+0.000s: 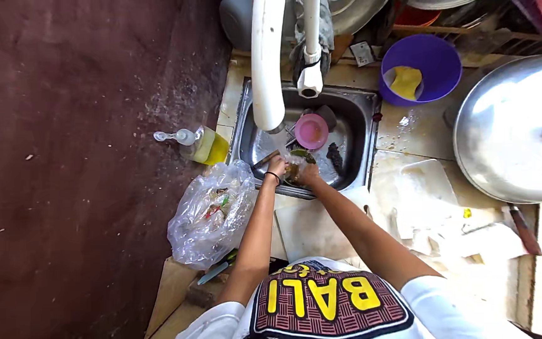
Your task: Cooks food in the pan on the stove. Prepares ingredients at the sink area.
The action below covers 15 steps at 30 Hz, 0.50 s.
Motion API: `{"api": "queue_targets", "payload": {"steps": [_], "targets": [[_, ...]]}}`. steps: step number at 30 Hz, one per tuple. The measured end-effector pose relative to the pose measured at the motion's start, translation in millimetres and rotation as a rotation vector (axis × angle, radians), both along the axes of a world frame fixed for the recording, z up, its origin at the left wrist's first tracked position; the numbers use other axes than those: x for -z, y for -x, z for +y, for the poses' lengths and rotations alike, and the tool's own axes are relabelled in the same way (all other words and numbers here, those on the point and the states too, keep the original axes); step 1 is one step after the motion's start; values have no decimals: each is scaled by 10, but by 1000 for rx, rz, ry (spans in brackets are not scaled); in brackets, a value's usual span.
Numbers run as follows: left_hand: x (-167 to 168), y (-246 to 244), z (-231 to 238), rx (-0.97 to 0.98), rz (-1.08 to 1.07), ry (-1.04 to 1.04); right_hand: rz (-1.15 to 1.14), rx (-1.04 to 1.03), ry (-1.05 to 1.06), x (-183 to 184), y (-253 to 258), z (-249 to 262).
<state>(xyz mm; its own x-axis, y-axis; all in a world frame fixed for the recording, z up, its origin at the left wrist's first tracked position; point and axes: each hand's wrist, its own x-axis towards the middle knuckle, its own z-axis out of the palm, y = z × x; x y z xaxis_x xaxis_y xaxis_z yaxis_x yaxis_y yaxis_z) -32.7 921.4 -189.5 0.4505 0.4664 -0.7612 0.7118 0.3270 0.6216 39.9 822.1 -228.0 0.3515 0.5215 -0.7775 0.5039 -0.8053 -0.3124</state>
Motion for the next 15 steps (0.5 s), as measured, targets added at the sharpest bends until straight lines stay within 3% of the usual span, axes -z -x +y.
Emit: {"api": "queue_targets", "payload": {"steps": [4, 9, 12, 15], "targets": [[309, -72, -69, 283, -11, -173, 113, 291, -196, -142, -334, -271], [699, -214, -180, 918, 191, -357, 158, 867, -491, -321, -565, -720], [716, -315, -219, 984, 232, -404, 385, 1194, -547, -341, -574, -843], [674, -316, -106, 982, 128, -368, 471, 1296, -529, -397, -508, -848]]}}
